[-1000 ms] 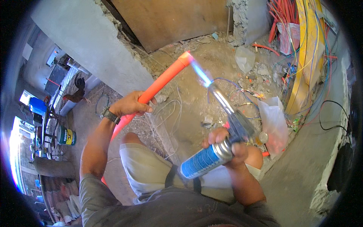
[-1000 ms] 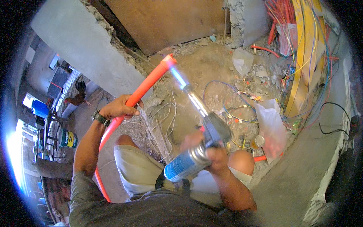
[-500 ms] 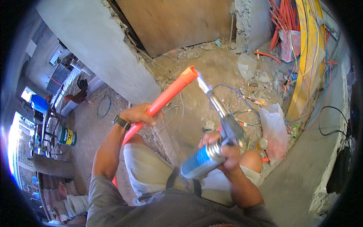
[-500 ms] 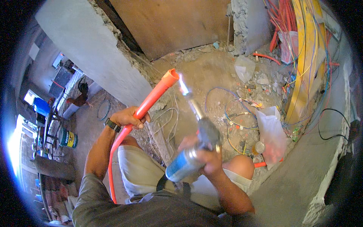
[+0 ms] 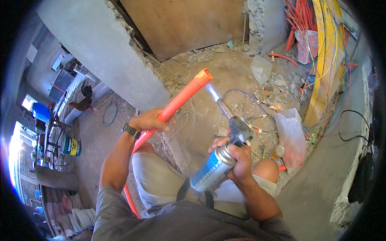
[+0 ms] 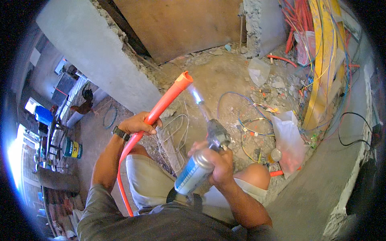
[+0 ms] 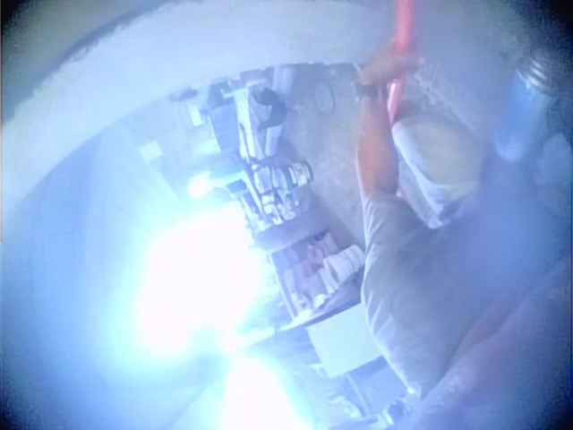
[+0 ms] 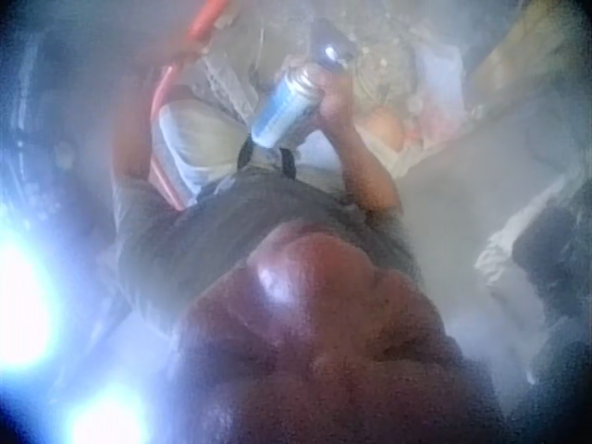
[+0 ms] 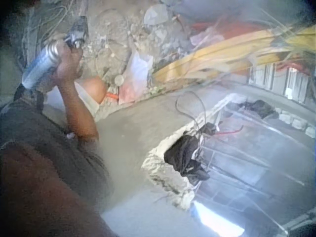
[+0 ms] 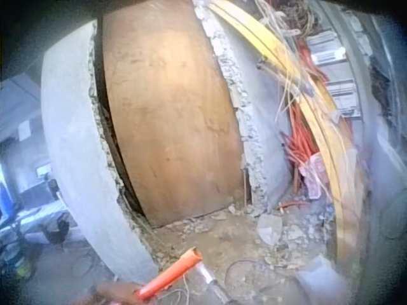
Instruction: The person uses a blowtorch to heat a red plastic pipe, then bends it into a curved shape. They measure the pipe with a tape measure and adjust its position on the floor.
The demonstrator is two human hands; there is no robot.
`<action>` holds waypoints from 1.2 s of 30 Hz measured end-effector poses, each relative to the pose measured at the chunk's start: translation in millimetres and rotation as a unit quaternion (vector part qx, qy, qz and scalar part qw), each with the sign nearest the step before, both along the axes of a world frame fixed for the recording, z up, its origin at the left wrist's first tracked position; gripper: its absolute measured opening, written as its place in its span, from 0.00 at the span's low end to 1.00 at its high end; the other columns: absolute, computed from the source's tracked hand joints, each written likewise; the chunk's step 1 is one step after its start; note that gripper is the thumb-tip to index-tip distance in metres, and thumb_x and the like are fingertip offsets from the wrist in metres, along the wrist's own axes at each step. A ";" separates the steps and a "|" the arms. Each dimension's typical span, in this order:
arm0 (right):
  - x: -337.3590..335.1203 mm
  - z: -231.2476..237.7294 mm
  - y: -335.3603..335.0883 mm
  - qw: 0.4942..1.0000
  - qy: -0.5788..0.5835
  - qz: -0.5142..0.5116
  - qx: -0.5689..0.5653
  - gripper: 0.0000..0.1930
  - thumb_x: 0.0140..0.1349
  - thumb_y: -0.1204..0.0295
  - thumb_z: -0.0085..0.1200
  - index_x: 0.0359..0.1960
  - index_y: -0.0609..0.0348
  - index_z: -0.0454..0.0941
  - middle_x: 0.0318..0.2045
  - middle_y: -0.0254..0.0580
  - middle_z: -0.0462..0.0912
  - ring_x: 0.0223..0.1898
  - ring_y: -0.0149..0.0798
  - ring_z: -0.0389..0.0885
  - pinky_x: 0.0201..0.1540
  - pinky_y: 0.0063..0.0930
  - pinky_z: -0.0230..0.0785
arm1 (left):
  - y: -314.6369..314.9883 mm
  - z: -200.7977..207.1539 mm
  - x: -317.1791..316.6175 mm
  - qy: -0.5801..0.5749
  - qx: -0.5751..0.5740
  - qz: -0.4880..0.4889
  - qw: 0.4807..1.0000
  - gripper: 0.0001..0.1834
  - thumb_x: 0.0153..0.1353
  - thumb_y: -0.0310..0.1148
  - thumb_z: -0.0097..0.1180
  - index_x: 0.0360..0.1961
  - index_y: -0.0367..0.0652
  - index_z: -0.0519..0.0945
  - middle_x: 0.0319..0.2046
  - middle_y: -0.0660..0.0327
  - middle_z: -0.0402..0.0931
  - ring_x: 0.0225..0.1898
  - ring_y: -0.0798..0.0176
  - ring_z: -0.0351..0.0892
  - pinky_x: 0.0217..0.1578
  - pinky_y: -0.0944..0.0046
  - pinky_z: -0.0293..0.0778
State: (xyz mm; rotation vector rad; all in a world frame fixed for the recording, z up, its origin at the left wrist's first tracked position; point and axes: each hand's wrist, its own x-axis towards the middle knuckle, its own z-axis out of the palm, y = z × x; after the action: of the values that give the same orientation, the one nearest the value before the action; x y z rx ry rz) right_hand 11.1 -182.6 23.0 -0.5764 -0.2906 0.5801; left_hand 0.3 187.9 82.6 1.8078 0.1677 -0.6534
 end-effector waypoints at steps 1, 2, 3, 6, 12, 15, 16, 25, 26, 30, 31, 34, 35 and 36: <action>-0.1 -1.1 1.5 1.000 0.015 -0.012 -0.021 0.19 0.53 0.69 0.62 0.44 0.71 0.81 0.39 0.54 0.87 0.44 0.50 0.86 0.56 0.47 0.76 | -1.2 -0.1 0.3 -0.005 0.011 0.001 1.000 0.26 0.53 0.33 0.74 0.52 0.38 0.80 0.26 0.70 0.72 0.24 0.73 0.72 0.25 0.68 0.69; -0.5 -1.6 2.0 0.998 0.029 -0.023 -0.041 0.19 0.53 0.69 0.63 0.44 0.71 0.82 0.39 0.54 0.87 0.44 0.49 0.86 0.56 0.47 0.75 | -3.0 0.0 -0.2 -0.009 0.023 0.002 1.000 0.25 0.53 0.33 0.75 0.52 0.38 0.81 0.26 0.70 0.73 0.24 0.73 0.72 0.26 0.68 0.69; -3.1 -0.6 -1.8 0.995 -0.058 -0.027 -0.078 0.21 0.54 0.61 0.62 0.43 0.66 0.80 0.41 0.56 0.81 0.46 0.54 0.83 0.51 0.47 0.76 | -5.6 -2.3 -0.3 -0.013 0.032 0.004 0.999 0.25 0.53 0.34 0.75 0.51 0.38 0.81 0.27 0.70 0.73 0.24 0.73 0.72 0.26 0.68 0.69; -8.5 7.6 -4.7 0.993 -0.114 -0.004 0.039 0.20 0.52 0.64 0.61 0.43 0.66 0.80 0.41 0.55 0.81 0.46 0.53 0.83 0.51 0.47 0.76 | -13.0 -5.2 6.0 -0.026 0.076 0.001 0.997 0.24 0.53 0.37 0.75 0.50 0.40 0.82 0.28 0.69 0.75 0.25 0.73 0.72 0.27 0.68 0.69; -1.1 0.0 -3.5 0.998 -0.036 -0.020 -0.057 0.18 0.57 0.63 0.63 0.42 0.64 0.81 0.41 0.53 0.82 0.44 0.53 0.84 0.48 0.47 0.78 | -24.2 -8.0 6.3 -0.055 0.140 0.024 0.988 0.22 0.55 0.39 0.73 0.49 0.44 0.83 0.29 0.70 0.75 0.26 0.73 0.71 0.28 0.69 0.68; -4.9 1.7 -3.8 0.993 -0.110 -0.052 0.006 0.14 0.59 0.66 0.61 0.40 0.65 0.81 0.41 0.54 0.82 0.42 0.51 0.85 0.45 0.43 0.79 | -26.6 -12.6 7.8 -0.073 0.153 0.020 0.985 0.21 0.55 0.39 0.72 0.49 0.44 0.83 0.30 0.71 0.75 0.28 0.74 0.71 0.30 0.69 0.69; -1.3 0.7 -2.8 0.996 -0.062 -0.037 -0.051 0.15 0.59 0.65 0.61 0.41 0.64 0.81 0.41 0.54 0.81 0.44 0.52 0.84 0.46 0.44 0.78 | -26.9 -15.5 6.8 -0.077 0.156 0.021 0.985 0.22 0.56 0.40 0.73 0.49 0.44 0.83 0.29 0.71 0.75 0.27 0.74 0.72 0.28 0.68 0.69; 14.5 -1.4 -1.6 0.994 -0.031 -0.037 -0.100 0.15 0.61 0.67 0.60 0.43 0.67 0.80 0.39 0.54 0.83 0.40 0.49 0.85 0.46 0.40 0.79 | -29.0 -36.9 9.9 -0.074 0.208 0.013 0.975 0.22 0.56 0.39 0.72 0.49 0.43 0.83 0.34 0.68 0.79 0.33 0.71 0.75 0.36 0.66 0.73; 15.2 -1.7 -2.2 0.988 0.020 -0.021 -0.152 0.15 0.60 0.67 0.61 0.44 0.66 0.80 0.40 0.55 0.83 0.40 0.50 0.85 0.46 0.41 0.78 | -29.2 -37.8 8.7 -0.070 0.210 0.020 0.975 0.22 0.56 0.39 0.72 0.50 0.43 0.83 0.34 0.68 0.79 0.34 0.70 0.75 0.37 0.66 0.73; 6.2 -0.8 -4.3 0.991 -0.087 -0.048 -0.091 0.16 0.59 0.66 0.63 0.43 0.66 0.80 0.40 0.55 0.82 0.41 0.50 0.85 0.46 0.44 0.79 | -30.7 -42.7 10.0 -0.128 0.218 0.003 0.968 0.21 0.57 0.38 0.71 0.50 0.42 0.83 0.38 0.66 0.81 0.40 0.69 0.77 0.44 0.64 0.74; 5.7 -8.8 -3.4 0.987 -0.146 -0.060 -0.031 0.15 0.58 0.68 0.62 0.42 0.67 0.80 0.40 0.54 0.82 0.42 0.49 0.86 0.46 0.44 0.79 | -34.4 -42.0 10.6 -0.135 0.216 -0.001 0.967 0.21 0.57 0.38 0.71 0.50 0.42 0.83 0.39 0.66 0.81 0.41 0.68 0.77 0.46 0.64 0.74; 9.8 -1.0 -4.0 0.994 -0.063 -0.033 -0.086 0.15 0.57 0.69 0.62 0.42 0.67 0.80 0.41 0.54 0.82 0.42 0.49 0.86 0.46 0.44 0.79 | -39.6 -33.4 10.6 -0.113 0.207 0.001 0.972 0.22 0.57 0.40 0.72 0.49 0.42 0.83 0.38 0.66 0.80 0.40 0.69 0.76 0.43 0.64 0.74; 13.3 -4.6 -0.8 0.991 0.009 -0.018 -0.133 0.16 0.57 0.68 0.63 0.43 0.67 0.80 0.42 0.54 0.82 0.42 0.49 0.86 0.46 0.43 0.79 | -39.1 -31.9 8.9 -0.116 0.208 0.002 0.971 0.23 0.57 0.42 0.73 0.49 0.41 0.82 0.36 0.68 0.79 0.35 0.70 0.75 0.38 0.66 0.73; 14.4 -5.3 -0.8 0.992 0.010 -0.027 -0.123 0.17 0.57 0.67 0.63 0.43 0.67 0.80 0.42 0.54 0.82 0.42 0.49 0.86 0.46 0.44 0.79 | -38.8 -31.4 9.6 -0.122 0.208 0.004 0.971 0.25 0.57 0.44 0.75 0.49 0.40 0.82 0.33 0.69 0.78 0.31 0.71 0.74 0.32 0.67 0.73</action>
State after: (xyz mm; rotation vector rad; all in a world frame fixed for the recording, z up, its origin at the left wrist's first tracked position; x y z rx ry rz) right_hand 25.5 -183.4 17.7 -0.8146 -0.1853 0.5725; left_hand 9.9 149.1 51.2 2.2721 0.1532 -0.4019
